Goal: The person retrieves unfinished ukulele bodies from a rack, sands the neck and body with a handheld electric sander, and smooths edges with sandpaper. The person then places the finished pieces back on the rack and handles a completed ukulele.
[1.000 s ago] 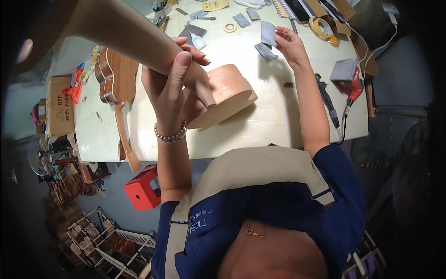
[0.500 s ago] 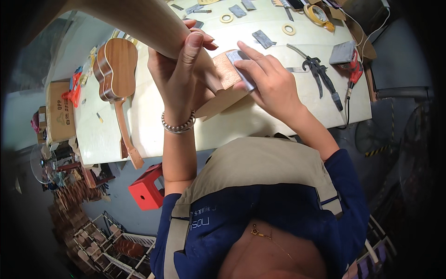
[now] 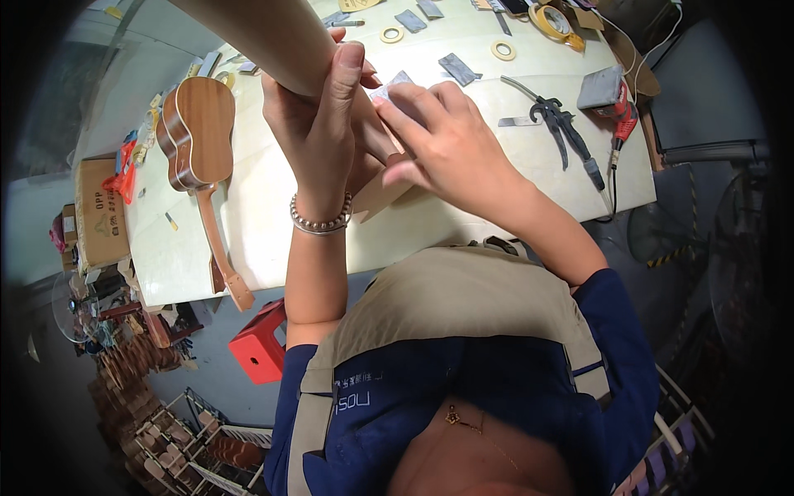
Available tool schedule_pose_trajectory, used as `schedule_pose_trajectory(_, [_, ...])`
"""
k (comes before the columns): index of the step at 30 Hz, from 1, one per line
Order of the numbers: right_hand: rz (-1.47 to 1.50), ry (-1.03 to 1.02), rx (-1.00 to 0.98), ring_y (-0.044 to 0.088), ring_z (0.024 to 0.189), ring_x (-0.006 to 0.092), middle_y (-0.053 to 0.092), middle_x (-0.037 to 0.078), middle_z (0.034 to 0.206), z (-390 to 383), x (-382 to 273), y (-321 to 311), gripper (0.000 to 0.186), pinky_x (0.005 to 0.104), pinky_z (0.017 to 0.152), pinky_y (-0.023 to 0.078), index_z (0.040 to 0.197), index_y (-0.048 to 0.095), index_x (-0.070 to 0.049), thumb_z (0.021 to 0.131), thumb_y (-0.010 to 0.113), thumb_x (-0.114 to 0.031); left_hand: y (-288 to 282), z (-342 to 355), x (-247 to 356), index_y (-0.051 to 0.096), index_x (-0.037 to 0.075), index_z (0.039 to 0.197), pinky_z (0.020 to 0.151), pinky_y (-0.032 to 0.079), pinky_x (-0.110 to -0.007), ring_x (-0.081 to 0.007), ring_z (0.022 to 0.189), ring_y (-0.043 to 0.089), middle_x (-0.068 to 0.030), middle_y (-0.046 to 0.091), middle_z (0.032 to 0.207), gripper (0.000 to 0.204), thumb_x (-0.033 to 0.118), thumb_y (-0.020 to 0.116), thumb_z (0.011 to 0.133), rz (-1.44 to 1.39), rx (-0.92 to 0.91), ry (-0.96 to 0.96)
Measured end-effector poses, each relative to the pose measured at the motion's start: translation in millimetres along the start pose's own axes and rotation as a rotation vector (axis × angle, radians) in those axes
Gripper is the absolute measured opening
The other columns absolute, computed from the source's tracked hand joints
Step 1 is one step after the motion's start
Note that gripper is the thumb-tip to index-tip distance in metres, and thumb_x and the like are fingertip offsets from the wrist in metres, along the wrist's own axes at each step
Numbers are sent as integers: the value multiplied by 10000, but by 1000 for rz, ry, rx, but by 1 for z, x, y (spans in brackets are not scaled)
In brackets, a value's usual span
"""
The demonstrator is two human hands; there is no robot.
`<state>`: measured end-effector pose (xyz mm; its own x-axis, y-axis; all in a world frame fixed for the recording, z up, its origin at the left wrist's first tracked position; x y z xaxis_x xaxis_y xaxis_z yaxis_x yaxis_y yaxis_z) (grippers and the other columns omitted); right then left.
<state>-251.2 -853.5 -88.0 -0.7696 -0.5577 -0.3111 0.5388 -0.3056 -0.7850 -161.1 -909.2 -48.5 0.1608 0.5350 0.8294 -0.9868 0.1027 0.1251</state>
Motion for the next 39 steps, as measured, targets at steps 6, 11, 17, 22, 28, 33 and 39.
schedule_pose_trajectory(6, [18,44,-58,447,879,248,480,45,1143,1,6,0,843,353,803,416,1175,501,-30,430,798,-289,3,1,-12,447,-24,1008,553,500,-244,-129,651,584,-136,596,935,273,-24,623,800,-66,-58,48])
schedule_pose_trajectory(11, [40,46,-33,461,922,241,495,26,1146,-13,-5,-8,769,365,804,415,1100,552,-34,415,796,-286,1,4,-10,446,-62,1029,597,474,-260,-135,638,546,-108,554,791,233,14,569,846,-19,-35,33])
schedule_pose_trajectory(17, [46,40,-20,488,929,248,510,41,1142,2,8,-7,774,366,778,411,1120,543,-47,429,790,-292,-3,12,-11,451,-85,1028,622,466,-289,-140,646,524,-91,529,716,202,35,521,881,-18,-41,20])
schedule_pose_trajectory(22, [-29,102,-12,484,930,247,495,64,1160,1,3,-4,778,363,785,415,1136,524,-44,458,773,-333,6,7,-11,453,-86,1023,614,466,-290,-143,639,518,-93,520,715,203,11,537,866,-39,-58,20])
schedule_pose_trajectory(28, [-92,-43,3,482,913,236,513,68,1011,-5,-7,-9,683,333,773,422,1051,530,-2,552,730,-422,-1,12,-17,455,-47,990,554,482,-255,-132,628,559,-116,569,840,216,-3,590,828,-64,-50,14])
schedule_pose_trajectory(33, [-102,-36,5,477,975,246,523,68,1013,9,5,-5,604,330,793,418,1032,546,-3,625,683,-429,0,12,-18,445,-28,976,522,492,-236,-129,626,586,-136,596,908,238,-9,614,810,-55,-42,17])
schedule_pose_trajectory(39, [-100,0,-18,479,981,247,525,66,993,14,9,-2,589,322,787,414,1033,567,-2,640,667,-429,1,7,-15,450,-26,958,531,492,-230,-128,631,589,-131,596,913,229,-21,618,803,-102,-57,20])
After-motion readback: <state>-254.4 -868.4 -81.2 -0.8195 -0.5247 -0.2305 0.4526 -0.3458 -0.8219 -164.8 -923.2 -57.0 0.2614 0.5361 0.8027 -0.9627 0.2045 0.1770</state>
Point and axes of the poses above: each hand's wrist, its own z-axis towards the middle knuckle, its own y-axis out of the palm, x = y × z, the point moved 10 cm from there along z, towards the middle knuckle
